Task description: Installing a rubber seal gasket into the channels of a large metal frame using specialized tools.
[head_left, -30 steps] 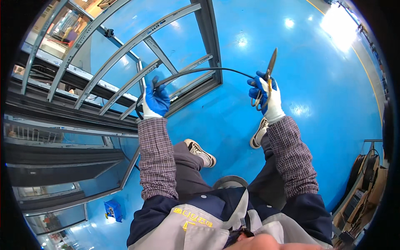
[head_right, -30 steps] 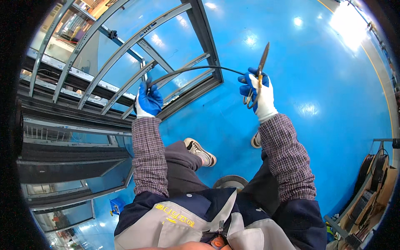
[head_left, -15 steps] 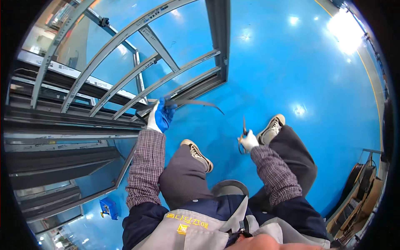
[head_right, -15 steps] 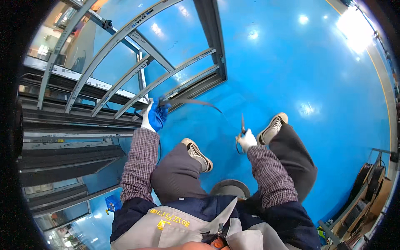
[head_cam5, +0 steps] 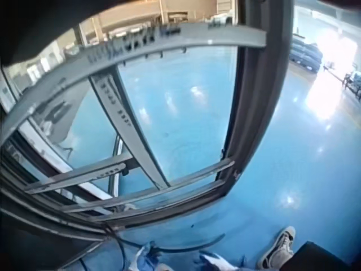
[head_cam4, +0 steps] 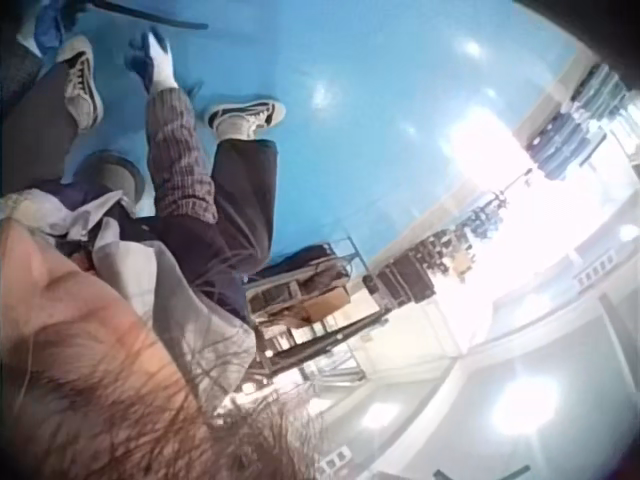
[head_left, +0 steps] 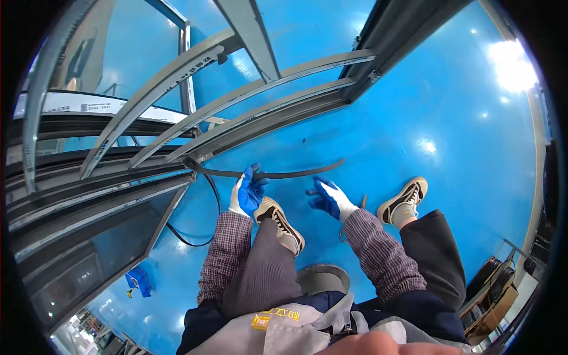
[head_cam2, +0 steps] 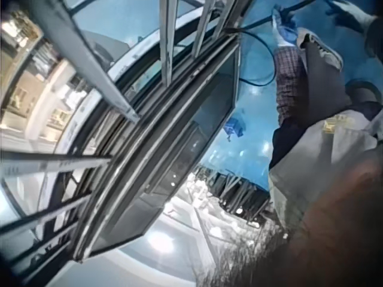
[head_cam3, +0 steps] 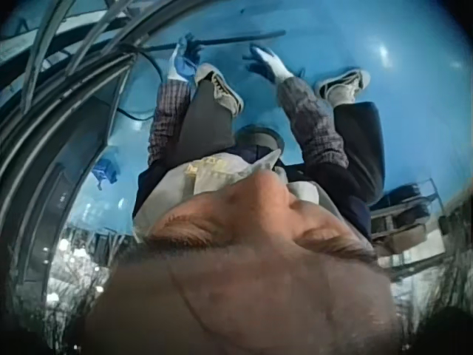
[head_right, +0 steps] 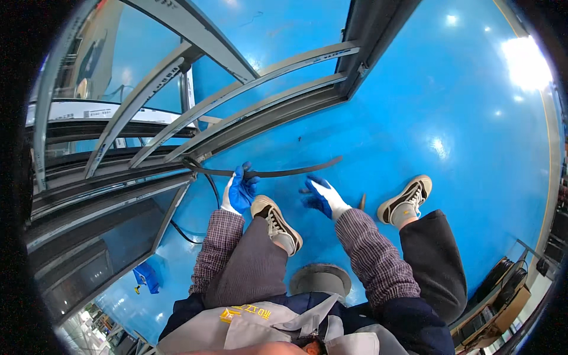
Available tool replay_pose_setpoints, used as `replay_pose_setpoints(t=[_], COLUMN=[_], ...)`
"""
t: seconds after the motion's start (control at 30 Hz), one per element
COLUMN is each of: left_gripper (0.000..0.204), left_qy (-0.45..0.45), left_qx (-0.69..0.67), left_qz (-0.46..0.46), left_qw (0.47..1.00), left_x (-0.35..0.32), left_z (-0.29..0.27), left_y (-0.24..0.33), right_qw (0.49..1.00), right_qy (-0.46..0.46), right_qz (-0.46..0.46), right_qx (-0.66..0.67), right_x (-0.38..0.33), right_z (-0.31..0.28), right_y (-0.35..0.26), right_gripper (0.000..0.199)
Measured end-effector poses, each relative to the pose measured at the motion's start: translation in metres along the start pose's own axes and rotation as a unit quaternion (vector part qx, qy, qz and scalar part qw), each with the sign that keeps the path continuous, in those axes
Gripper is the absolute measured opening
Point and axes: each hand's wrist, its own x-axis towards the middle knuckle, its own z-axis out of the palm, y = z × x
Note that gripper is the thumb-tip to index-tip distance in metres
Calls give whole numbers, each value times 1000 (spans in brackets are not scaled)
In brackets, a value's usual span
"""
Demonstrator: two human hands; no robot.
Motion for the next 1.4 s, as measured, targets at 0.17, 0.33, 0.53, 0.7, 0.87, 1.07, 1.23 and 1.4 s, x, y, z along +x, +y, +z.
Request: replay_pose_setpoints(t=[0.17, 0.33, 0.53, 0.7, 0.87, 1.07, 1.23, 1.4], left_gripper=[30, 30, 26, 26, 27, 27, 26, 28], left_qy=[29, 17, -10, 188, 238, 219, 218, 214], left_qx=[-4, 6, 39, 121, 154, 124, 120, 82], left_qz=[20, 61, 149, 125, 118, 145, 143, 141], left_qw=[999, 998, 988, 967, 952, 957, 958, 963], left_x=[9, 1, -25, -6, 22, 40, 45, 45], left_z=[-21, -48, -65, -77, -55, -72, -79, -92], left_y=[-10, 21, 71, 65, 56, 72, 63, 65], right_qw=[987, 980, 974, 933, 926, 940, 933, 936], right_qy=[4, 62, 117, 213, 268, 273, 304, 267], right_qz=[-102, -151, -194, -225, -182, -153, -168, 164], right_qx=[123, 112, -14, -182, -196, -136, -97, 158], right_x=[59, 95, 105, 131, 133, 142, 158, 165], right_z=[28, 25, 45, 64, 71, 70, 59, 45], right_y=[-20, -50, -83, -98, -114, -111, -108, -145], right_gripper=[35, 29, 20, 14, 12, 47, 53, 56])
